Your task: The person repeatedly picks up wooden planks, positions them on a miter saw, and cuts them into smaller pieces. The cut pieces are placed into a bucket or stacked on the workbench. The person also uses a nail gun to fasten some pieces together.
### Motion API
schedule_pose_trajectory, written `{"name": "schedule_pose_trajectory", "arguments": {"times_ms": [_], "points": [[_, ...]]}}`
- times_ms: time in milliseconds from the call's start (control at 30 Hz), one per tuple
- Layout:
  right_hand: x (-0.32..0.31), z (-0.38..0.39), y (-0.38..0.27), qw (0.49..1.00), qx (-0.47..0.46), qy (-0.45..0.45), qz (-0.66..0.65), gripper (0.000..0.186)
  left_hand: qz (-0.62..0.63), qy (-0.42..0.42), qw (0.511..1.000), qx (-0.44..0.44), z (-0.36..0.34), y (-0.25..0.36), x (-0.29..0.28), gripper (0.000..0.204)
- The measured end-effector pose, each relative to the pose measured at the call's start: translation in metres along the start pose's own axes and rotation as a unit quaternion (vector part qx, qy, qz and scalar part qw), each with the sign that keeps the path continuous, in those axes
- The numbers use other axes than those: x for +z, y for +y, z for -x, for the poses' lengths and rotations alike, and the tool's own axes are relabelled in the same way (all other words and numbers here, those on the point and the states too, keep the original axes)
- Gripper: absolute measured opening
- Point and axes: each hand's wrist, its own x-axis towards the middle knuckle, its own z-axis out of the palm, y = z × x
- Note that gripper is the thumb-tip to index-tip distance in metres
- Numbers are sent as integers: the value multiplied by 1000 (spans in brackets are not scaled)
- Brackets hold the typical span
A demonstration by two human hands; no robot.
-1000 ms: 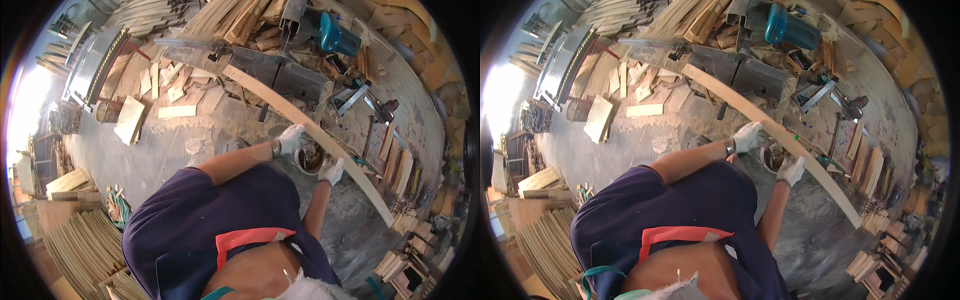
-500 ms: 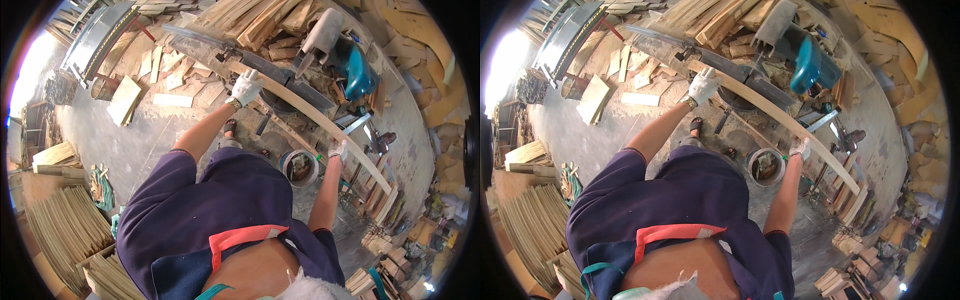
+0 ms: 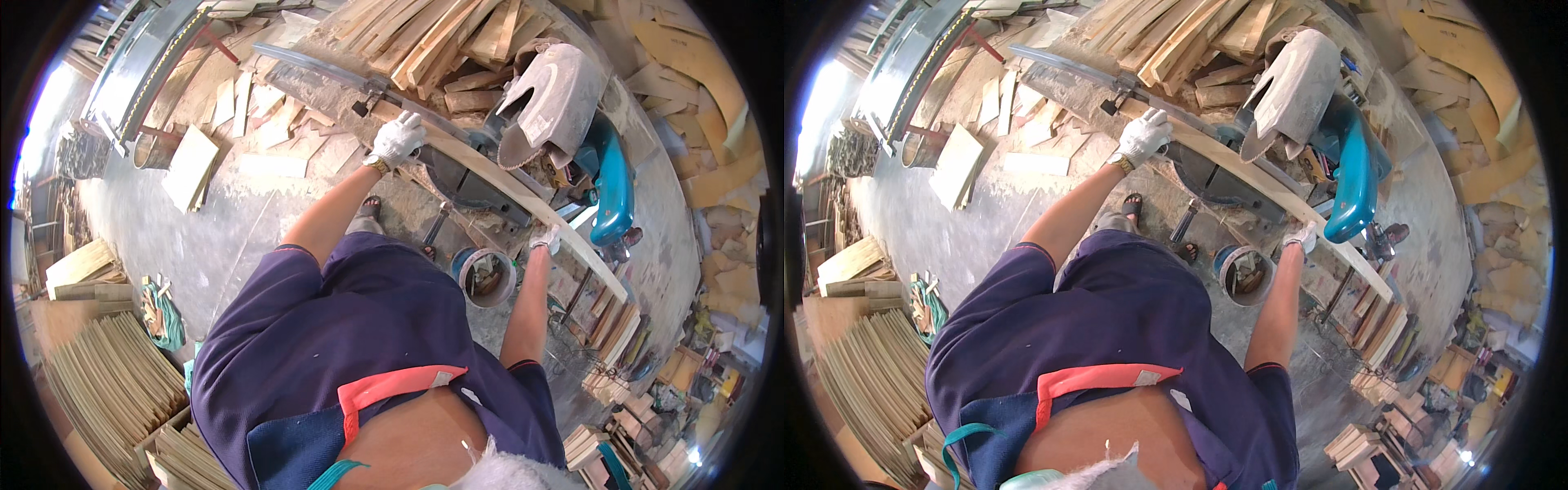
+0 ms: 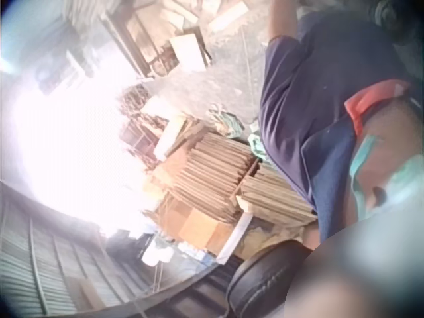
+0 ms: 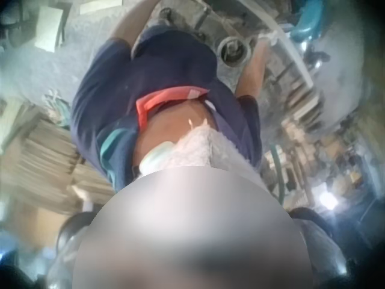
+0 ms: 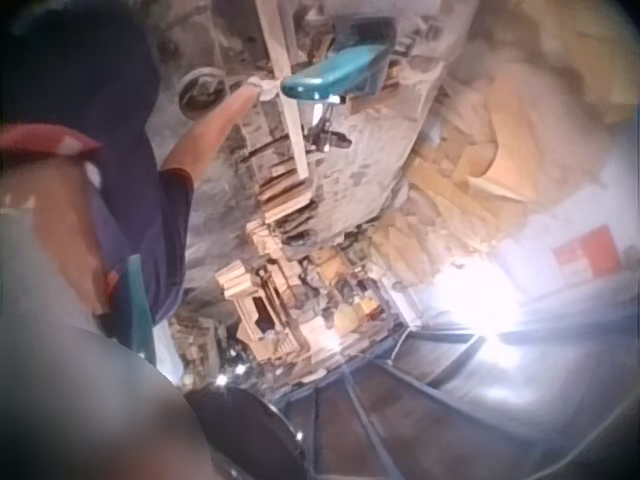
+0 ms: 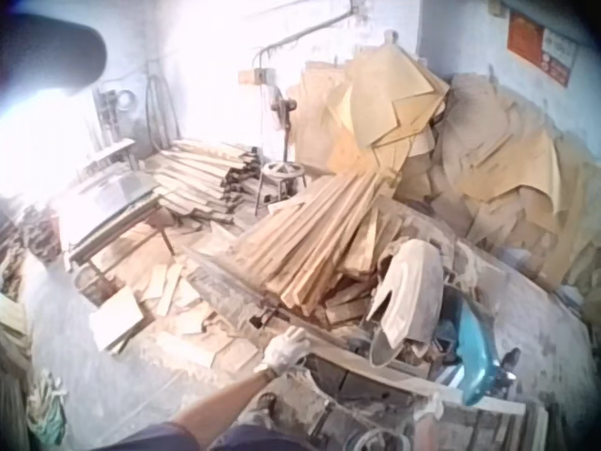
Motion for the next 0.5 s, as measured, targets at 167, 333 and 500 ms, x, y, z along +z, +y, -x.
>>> {"name": "schedule_pose_trajectory", "arguments": {"times_ms": [167, 333, 500], "points": [[-9, -2, 7, 998, -19, 52, -10, 33, -57, 51, 991, -112, -2, -7, 7, 78], [-18, -28, 8, 1000, -11, -1, -28, 37, 7, 68, 998, 16, -13, -21, 8, 92], [-28, -41, 14, 1000, 5, -2, 16, 39, -29, 33, 999, 13, -14, -20, 3, 82]]}}
